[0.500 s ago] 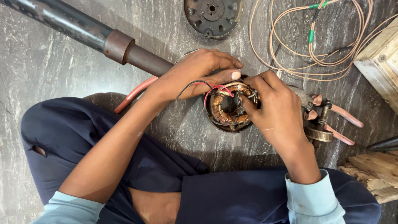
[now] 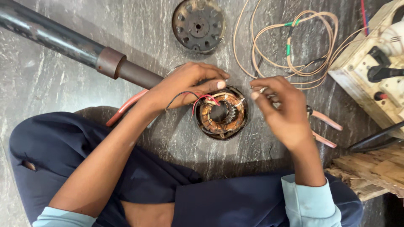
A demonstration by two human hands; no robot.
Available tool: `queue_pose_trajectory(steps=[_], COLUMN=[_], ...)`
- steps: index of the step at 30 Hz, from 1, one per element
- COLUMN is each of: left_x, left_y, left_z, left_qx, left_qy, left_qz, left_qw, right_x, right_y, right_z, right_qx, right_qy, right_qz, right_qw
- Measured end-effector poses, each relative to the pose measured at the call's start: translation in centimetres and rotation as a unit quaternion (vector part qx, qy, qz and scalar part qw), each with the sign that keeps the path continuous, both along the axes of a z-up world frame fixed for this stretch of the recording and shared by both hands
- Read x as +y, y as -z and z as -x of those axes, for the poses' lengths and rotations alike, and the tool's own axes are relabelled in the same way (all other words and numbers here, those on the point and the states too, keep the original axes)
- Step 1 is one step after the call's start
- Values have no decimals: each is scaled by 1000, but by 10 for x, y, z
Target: The person sits on the floor and works on a disassembled electric motor. They connect wires to the motor's copper windings and test the connections using a power board with a light bulb. The person uses pliers to adjust the wires and components.
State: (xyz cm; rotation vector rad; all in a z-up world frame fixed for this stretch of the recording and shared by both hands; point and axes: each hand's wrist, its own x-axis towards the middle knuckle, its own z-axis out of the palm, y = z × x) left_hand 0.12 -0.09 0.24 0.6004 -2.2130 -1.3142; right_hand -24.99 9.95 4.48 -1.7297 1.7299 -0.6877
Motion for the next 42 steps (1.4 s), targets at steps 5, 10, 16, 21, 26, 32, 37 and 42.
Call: queue_pose_trajectory(steps=[5, 10, 16, 21, 26, 32, 37, 42], left_x=[-2, -7, -8, -7, -8, -5, -6, -10], left_y=[10, 20, 19, 17, 17, 18, 20, 8], left_z=[7, 13, 16, 15, 13, 11, 7, -1], left_qx=[5, 22, -7, -10, 15, 16, 82, 190], left_qy=[-32, -46, -49, -47, -31, -56, -117, -180], left_qz=[-67, -117, -132, -130, -90, -110, -170, -218], left_qw=[997, 992, 990, 990, 995, 992, 975, 940], right_x=[13, 40, 41, 39, 37, 34, 35, 31], right_y=[-26, -36, -20, -34, -35, -28, -26, -26], right_z=[19, 3, 1, 1, -1, 4, 11, 25], right_qx=[-155, -128, -166, -144, -157, -201, -239, -270], right_qy=[47, -59, -23, -52, -92, -20, 30, 59], right_qz=[-168, -203, -266, -249, -210, -218, -178, -66], right_qw=[972, 969, 949, 957, 961, 955, 954, 959])
